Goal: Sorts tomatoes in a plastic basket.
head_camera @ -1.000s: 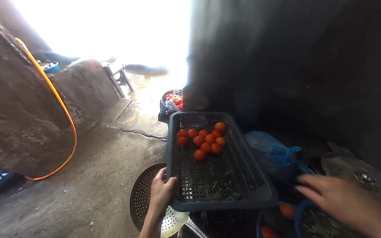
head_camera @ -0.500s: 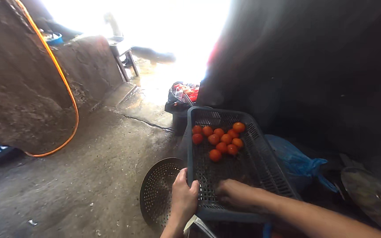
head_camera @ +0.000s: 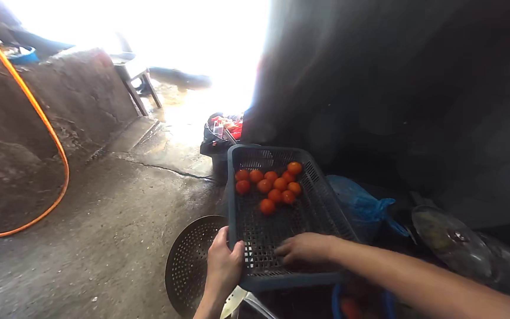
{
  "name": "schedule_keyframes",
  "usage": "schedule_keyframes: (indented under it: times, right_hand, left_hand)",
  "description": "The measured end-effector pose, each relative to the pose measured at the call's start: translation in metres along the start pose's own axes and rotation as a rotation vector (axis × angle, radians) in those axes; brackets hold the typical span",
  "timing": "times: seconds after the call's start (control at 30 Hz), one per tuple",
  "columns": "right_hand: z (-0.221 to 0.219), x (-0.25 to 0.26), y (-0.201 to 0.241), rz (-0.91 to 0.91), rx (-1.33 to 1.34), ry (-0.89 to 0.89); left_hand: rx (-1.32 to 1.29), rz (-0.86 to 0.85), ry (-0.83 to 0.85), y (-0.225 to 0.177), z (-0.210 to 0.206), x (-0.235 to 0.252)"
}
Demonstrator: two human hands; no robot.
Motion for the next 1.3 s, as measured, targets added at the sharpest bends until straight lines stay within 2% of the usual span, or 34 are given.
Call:
schedule_keyframes:
  times: [0.07,0.1,0.27,0.33,0.47,0.57,0.77,0.87,1.0,1.13,1.3]
  right_hand:
    - [-0.01,-0.038,-0.019,-0.14,0.029,0.177]
    - [-0.011,-0.05,-0.033,-0.193,0.057,0.206]
    - [-0.007,-0.047,-0.112,-0.554,0.187,-0.03]
    - [-0.016,-0.035,-0.119,-0.665,0.276,-0.035]
    - [-0.043,-0.026,-0.091,-0.791,0.311,0.172]
    - [-0.042,-0.024,-0.055,-0.742,0.328,0.266]
    - [-0.014,-0.002,-0.038,-0.79,0.562,0.113]
    - [-0.003,0.021,-0.027,-0.783,0.548,0.085]
    - [-0.009,0.036,-0.038,-0.679,0.419,0.031]
    - [-0.01,0.029,-0.055,-0.554,0.383,-0.089]
    - [-0.008,0.028,-0.054,-0.536,0.413,-0.046]
  left_hand:
    - [0.001,0.01,-0.008,0.0,0.001,-0.002]
    - [-0.002,0.011,-0.012,0.0,0.002,-0.001]
    - [-0.005,0.014,-0.023,0.002,0.003,0.001]
    - [0.009,0.023,-0.024,0.002,0.003,0.001]
    - [0.02,0.036,-0.035,0.0,0.005,0.0]
    - [0.013,0.028,-0.055,0.0,0.005,-0.001]
    - [-0.017,0.019,-0.068,0.001,0.004,-0.002]
    - [-0.001,0.006,-0.075,0.002,0.006,-0.004]
    - [0.012,-0.001,-0.076,0.002,0.004,-0.002]
    - [0.001,0.013,-0.076,0.002,0.002,-0.002]
    - [-0.024,0.011,-0.086,0.007,0.001,-0.003]
Point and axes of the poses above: each hand's wrist, its own x-axis towards the middle knuckle, its own z-axis out of the back of the hand, y = z × x, the point moved 10 cm from there along x, towards the middle knuckle, and after that the axes turned 15 degrees about -x, right-handed, at the moved point
